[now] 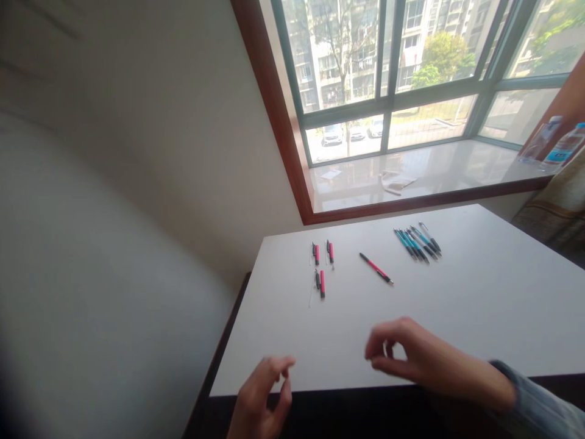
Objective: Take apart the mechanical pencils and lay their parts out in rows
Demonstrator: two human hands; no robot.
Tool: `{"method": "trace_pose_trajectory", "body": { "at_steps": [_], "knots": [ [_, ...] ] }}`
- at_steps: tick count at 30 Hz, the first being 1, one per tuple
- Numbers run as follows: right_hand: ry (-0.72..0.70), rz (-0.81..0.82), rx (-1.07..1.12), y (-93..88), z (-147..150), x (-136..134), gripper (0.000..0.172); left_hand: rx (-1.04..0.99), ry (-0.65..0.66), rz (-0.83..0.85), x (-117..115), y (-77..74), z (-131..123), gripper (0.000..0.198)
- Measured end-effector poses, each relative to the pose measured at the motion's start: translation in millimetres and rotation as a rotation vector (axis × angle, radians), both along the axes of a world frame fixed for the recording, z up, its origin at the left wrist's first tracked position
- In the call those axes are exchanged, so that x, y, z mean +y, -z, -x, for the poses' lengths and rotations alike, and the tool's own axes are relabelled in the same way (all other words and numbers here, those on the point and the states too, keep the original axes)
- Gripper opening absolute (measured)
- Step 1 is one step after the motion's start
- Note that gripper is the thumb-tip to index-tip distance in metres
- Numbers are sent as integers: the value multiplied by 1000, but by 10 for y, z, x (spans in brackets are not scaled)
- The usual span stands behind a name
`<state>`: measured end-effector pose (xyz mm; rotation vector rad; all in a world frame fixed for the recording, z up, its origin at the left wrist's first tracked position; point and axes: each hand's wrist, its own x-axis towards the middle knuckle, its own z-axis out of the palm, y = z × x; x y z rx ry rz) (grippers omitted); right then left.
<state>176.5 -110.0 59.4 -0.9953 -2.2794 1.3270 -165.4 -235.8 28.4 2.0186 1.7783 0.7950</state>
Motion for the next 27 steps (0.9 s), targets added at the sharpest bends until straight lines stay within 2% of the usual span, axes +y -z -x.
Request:
{"method": "trace_pose_trajectory", "body": {
  "at_steps": [1,3,5,7,10,13,21,27],
  "knots": [
    [-14,-70,48,-24,192,210,15,22,-14,-23,243,-82,-7,31],
    [-8,-247,117,65,546,585,16,104,-23,-8,712,-228,-18,32],
    [18,-366,121,265,808,875,15,169,-7,70,1078,-301,-28,33],
    [91,-422,136,473,962,1059,15,185,-73,152,1293,-285,-40,33],
    [163,-449,145,645,1051,1161,16,196,-137,172,1379,-190,-68,29],
    [158,-465,117,650,1070,1158,16,178,-124,166,1364,-153,-93,29],
    [128,-492,83,687,1088,1170,18,181,-93,265,1473,-275,-139,27],
    [125,-482,82,658,1068,1170,17,182,-43,318,1499,-379,-165,33]
  ]
}}
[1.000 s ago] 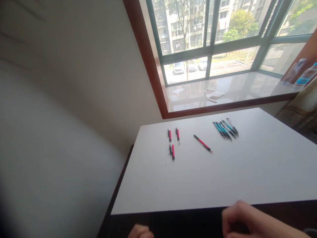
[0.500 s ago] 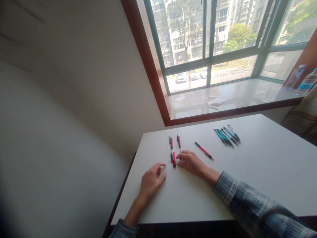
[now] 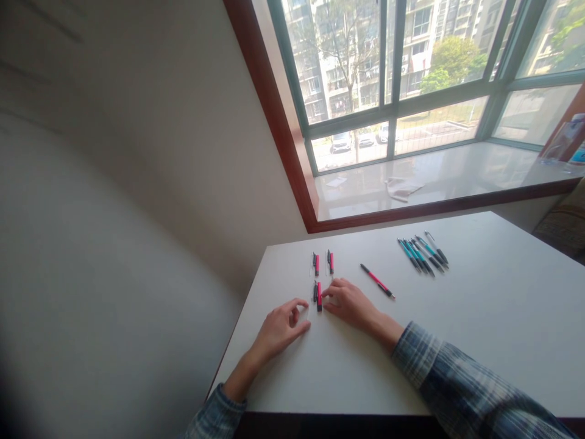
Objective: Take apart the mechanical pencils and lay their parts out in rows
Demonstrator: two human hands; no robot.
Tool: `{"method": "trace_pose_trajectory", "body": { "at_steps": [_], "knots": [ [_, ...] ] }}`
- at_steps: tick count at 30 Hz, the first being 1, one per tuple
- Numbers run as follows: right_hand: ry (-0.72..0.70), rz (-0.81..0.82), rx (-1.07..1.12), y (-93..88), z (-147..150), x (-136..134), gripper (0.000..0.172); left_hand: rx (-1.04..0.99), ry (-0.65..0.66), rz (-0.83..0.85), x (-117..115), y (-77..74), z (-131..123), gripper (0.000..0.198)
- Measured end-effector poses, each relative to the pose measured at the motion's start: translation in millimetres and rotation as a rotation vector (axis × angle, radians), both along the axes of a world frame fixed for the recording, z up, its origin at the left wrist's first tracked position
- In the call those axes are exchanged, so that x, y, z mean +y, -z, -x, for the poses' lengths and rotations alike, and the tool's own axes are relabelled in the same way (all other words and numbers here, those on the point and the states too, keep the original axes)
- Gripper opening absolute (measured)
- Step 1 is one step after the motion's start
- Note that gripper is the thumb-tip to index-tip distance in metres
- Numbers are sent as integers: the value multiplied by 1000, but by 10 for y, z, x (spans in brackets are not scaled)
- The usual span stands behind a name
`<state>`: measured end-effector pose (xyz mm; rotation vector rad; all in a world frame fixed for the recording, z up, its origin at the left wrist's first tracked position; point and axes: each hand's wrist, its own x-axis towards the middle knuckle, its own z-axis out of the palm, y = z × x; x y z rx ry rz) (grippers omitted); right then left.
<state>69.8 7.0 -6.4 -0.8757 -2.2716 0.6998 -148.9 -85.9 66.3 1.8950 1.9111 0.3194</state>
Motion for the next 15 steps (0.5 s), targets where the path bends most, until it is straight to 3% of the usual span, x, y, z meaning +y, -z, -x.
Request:
{"method": "trace_pose_trajectory", "body": {
  "at_steps": [6,15],
  "knots": [
    [13,9,-31,-12,39,21,18,-51,98,72,85,-96,79,36],
    [26,8,-50,21,67,50,23,-64,23,26,257,38,175,39]
  ]
}}
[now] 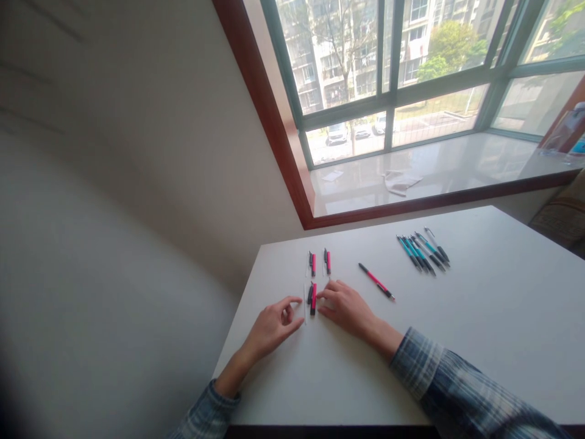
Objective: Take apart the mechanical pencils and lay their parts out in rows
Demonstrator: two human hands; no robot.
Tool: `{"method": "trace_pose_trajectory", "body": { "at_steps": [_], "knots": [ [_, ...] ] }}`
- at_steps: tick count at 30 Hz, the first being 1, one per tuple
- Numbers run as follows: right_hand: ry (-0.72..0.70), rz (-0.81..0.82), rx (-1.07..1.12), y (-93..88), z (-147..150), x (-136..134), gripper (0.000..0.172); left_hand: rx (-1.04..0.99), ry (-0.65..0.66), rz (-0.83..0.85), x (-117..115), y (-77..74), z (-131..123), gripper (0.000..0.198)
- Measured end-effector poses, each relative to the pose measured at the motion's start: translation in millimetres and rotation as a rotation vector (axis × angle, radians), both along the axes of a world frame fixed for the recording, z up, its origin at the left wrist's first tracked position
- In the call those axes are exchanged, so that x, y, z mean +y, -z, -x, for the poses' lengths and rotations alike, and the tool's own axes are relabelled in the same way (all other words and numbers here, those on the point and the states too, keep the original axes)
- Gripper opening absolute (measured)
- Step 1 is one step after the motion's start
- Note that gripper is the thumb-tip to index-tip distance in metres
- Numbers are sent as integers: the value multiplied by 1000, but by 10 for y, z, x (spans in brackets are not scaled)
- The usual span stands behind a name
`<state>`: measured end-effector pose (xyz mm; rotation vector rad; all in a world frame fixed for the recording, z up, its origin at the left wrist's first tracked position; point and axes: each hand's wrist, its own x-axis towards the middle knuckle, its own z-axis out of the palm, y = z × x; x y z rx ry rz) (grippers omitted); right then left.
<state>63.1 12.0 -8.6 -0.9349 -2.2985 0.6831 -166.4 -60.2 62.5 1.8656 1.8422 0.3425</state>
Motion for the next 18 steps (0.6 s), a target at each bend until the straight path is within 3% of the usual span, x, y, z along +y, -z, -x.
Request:
{"method": "trace_pose_trajectory", "body": {
  "at_steps": [8,18],
  "knots": [
    [15,12,-17,-52,-6,24,25,59,-134,-66,457,40,-28,30],
    [11,6,-33,-23,12,2,25,79,-112,-108,442,113,-52,24]
  ]
}}
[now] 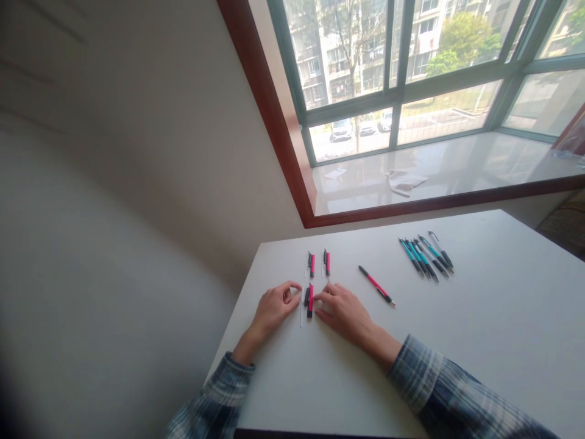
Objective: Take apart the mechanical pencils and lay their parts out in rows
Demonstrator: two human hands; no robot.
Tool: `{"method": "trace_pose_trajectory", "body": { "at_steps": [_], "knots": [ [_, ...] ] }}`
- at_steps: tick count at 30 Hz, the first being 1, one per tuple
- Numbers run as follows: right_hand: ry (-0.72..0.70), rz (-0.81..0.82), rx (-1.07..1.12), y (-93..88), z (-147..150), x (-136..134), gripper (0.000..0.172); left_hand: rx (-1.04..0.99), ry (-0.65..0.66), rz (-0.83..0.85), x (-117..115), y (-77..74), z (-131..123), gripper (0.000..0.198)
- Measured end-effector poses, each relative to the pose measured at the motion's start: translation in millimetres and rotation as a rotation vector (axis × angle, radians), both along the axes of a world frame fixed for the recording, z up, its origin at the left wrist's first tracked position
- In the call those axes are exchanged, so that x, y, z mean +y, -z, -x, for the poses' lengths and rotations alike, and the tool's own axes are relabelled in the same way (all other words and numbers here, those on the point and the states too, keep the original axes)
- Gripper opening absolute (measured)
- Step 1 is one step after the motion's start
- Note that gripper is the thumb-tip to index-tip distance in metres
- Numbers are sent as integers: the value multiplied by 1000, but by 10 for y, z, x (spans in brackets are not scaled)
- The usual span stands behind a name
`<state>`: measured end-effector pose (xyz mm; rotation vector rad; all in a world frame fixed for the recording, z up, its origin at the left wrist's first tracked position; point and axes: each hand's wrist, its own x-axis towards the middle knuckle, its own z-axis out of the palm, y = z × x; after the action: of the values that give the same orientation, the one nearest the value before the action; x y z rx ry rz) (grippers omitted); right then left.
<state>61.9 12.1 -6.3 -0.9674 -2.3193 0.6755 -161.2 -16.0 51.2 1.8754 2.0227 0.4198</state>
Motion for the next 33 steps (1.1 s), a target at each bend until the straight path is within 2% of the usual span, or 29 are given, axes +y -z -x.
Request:
{"method": "trace_pose_trajectory", "body": {
  "at_steps": [9,17,25,33],
  "knots": [
    [3,-19,-25,0,30,-1,26,-71,85,-49,168,41,41,26],
    [-45,-124,-70,-38,41,12,25,-221,235,-139,516,41,112,27],
    [-53,-108,-135,-64,87,79,18,-348,220,-133,546,195,173,31],
    [-74,-60,-125,-34,63,147,18,-374,204,-105,578,257,127,31]
  ]
}}
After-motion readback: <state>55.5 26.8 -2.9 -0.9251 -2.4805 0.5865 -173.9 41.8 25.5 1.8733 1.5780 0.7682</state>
